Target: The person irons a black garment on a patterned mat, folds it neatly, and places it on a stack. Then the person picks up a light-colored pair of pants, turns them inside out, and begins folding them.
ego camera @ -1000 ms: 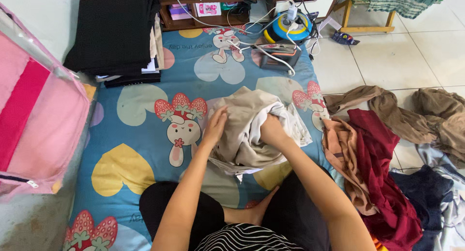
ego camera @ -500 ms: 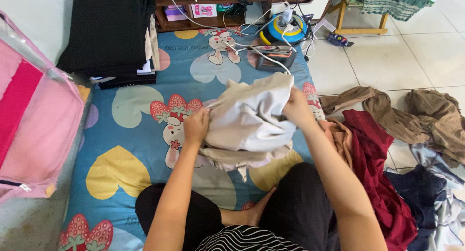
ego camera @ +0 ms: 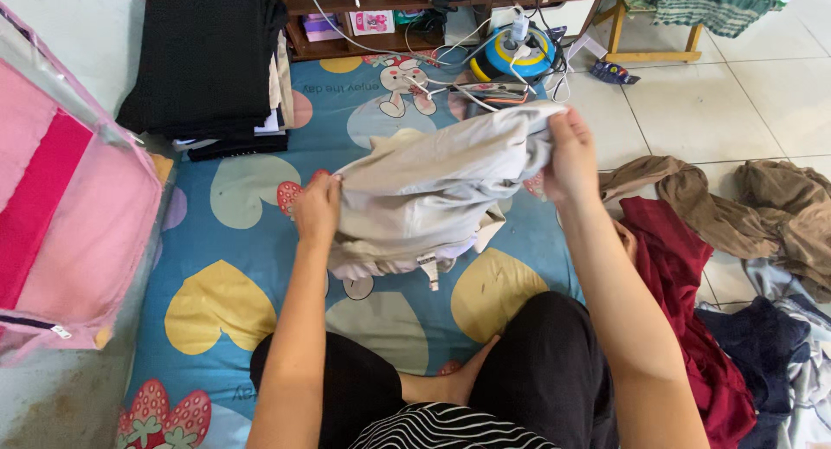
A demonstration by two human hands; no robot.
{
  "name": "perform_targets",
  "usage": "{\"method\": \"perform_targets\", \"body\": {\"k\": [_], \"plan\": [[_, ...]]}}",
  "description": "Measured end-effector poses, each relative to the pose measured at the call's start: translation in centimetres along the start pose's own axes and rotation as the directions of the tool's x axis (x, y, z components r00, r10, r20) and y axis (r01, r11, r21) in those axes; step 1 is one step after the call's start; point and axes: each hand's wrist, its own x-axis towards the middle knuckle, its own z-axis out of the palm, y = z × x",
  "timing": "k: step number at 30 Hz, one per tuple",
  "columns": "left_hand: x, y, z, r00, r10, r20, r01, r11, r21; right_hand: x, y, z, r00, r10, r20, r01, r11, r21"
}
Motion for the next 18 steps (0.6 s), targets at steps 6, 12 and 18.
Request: {"method": "perform_targets", "body": {"k": [6,12,18], "plan": [[-5.2,11.0,0.4,0.935,0.248,-0.252,-0.325,0.885,-0.333,0.7,4.7,1.1,0.968,0.16,-0.191,-0.135,0.981,0.138],[-11.3,17.8,3.0,0.855,0.464,-0.233,-0.487,0.872,-0.049,1.0,6.8,2.1,0.899,0.323,-0.296,-0.197,0.902,0.385],[-11.5,11.7,7.6,0.904,0.428,0.006,-0.425,0.899,-0.103,1.1,4.9,2.2,0.917,0.245,-0.314,-0.172,0.955,0.242]]}}
